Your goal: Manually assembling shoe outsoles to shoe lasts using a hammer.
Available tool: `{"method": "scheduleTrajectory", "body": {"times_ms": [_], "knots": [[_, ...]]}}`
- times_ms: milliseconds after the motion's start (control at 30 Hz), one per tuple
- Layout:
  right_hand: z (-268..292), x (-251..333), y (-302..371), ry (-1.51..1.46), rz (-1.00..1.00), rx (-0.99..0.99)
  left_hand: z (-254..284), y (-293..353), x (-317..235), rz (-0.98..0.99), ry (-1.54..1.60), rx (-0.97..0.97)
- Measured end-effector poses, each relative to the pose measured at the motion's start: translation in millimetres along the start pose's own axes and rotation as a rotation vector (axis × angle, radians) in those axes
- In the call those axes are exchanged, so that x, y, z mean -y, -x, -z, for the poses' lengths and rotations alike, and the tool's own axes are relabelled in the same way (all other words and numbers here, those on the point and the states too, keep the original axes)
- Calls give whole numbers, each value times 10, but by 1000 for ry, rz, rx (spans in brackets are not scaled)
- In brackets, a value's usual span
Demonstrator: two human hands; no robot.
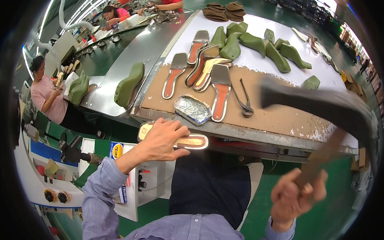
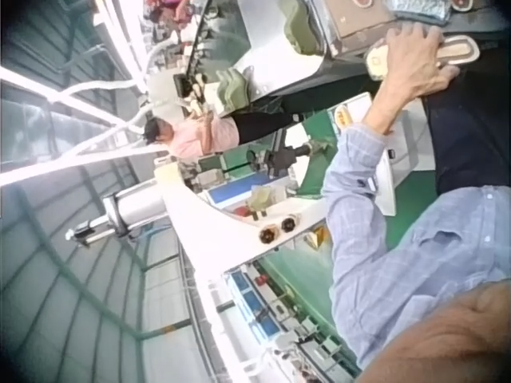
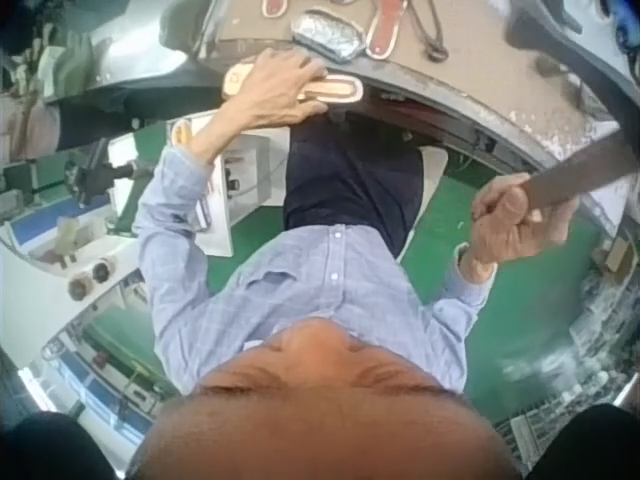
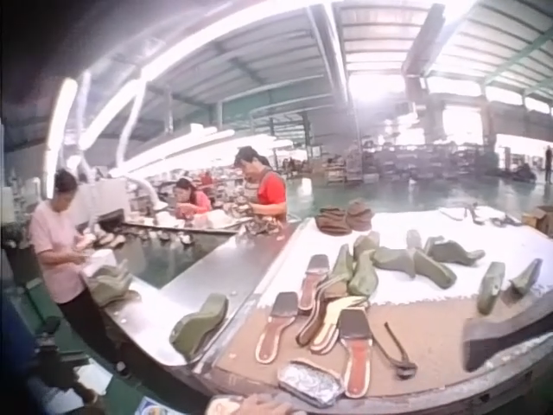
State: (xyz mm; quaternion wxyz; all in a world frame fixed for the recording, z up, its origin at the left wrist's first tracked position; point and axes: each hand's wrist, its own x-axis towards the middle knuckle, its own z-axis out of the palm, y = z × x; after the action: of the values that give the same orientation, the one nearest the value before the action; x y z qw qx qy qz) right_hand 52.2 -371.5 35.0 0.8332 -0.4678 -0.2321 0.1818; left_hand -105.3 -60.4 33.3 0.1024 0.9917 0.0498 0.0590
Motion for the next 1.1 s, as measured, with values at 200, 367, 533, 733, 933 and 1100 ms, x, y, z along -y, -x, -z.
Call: {"method": "scheduleTrajectory", "body": {"times_ms": [200,367,533,733,933,1100], "knots": [[-489,-459,-19,1031,119,424,-60,-23,47,-16,-6,23],[-234,-196,24,624,415,230,-27,-48,24,19,-19,28],[-249,-402,111,827,319,351,-61,-27,25,-9,-3,-25],[-346,-714,383,746,-166,315,-56,-52,-3,29,32,0],[-346,-565,299,450,-77,99,-38,-48,-28,49,31,-9],[-482,-504,23,852,-98,452,-72,-67,-13,94,24,12]]}}
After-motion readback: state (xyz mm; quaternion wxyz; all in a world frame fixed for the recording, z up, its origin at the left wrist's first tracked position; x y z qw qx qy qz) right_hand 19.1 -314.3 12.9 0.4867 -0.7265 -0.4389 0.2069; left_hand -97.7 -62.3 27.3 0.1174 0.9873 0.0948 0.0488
